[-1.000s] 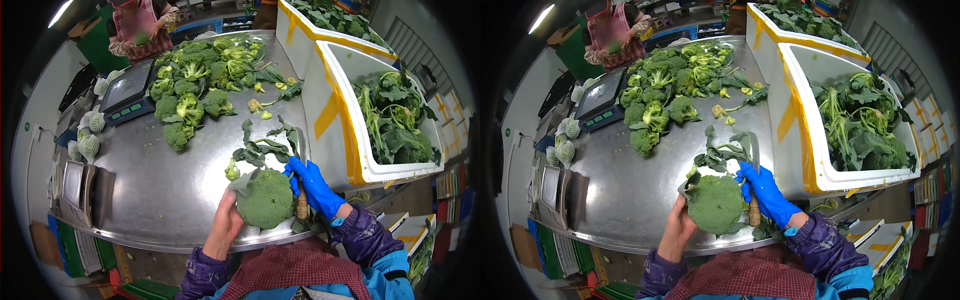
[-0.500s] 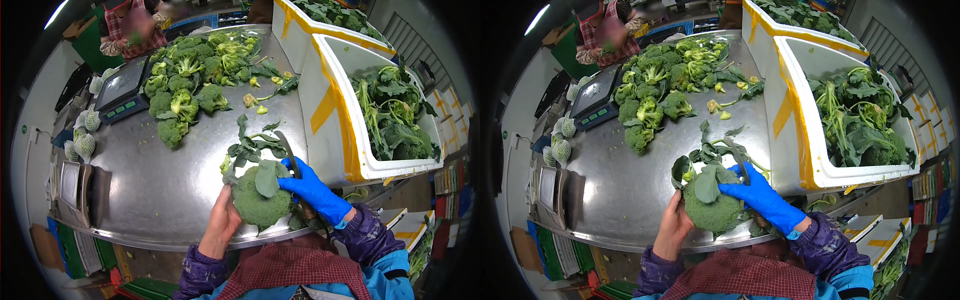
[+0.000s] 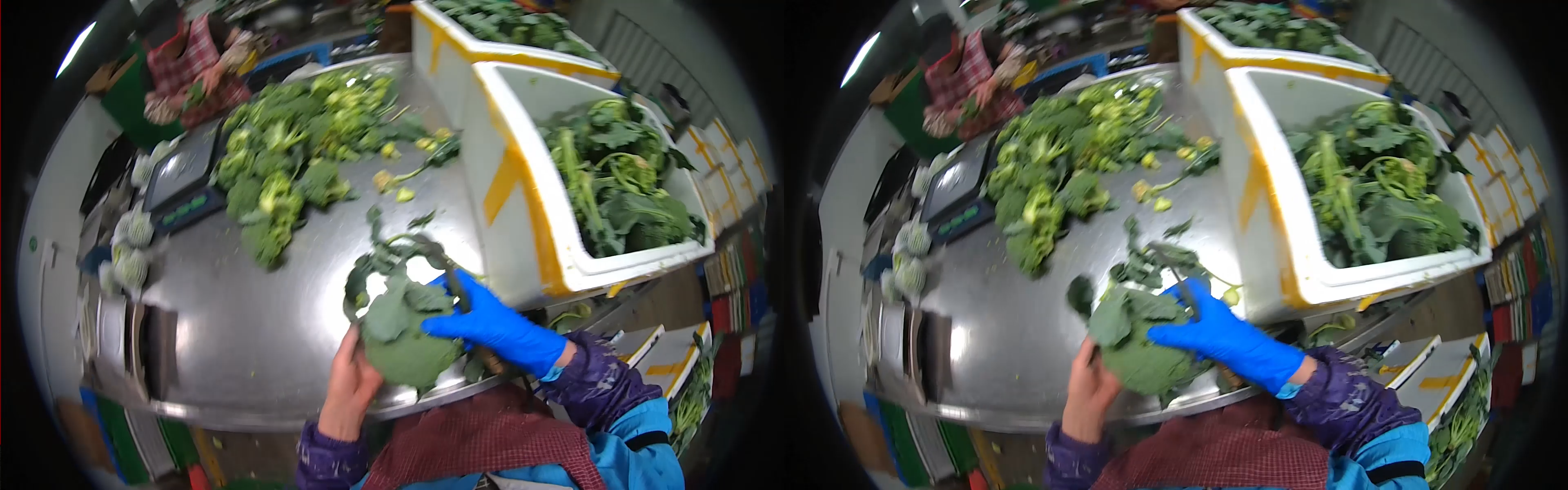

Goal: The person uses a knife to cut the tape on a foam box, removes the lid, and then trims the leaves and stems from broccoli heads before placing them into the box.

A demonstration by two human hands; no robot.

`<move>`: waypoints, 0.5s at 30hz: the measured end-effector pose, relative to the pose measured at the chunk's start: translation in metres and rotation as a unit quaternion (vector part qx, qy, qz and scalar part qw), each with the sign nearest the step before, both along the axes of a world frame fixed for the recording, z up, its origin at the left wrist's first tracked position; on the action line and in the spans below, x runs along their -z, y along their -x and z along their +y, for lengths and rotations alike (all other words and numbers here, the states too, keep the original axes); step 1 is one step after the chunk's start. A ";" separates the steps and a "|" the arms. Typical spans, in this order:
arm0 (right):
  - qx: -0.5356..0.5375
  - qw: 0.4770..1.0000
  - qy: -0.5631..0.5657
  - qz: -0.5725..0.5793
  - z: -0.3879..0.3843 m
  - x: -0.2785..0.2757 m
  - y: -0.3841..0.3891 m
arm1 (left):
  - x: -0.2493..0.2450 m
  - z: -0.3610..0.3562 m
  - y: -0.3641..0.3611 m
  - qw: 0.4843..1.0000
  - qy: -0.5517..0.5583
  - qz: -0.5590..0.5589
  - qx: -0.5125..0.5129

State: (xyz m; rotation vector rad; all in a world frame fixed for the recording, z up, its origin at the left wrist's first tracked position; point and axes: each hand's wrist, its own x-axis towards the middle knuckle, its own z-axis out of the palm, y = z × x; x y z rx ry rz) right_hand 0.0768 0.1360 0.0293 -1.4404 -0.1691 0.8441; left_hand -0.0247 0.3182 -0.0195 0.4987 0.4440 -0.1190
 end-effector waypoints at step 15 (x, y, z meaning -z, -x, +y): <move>0.124 0.862 -0.073 -0.486 -0.065 -0.127 -0.002 | -0.052 -0.023 -0.037 0.969 -0.168 -0.166 0.067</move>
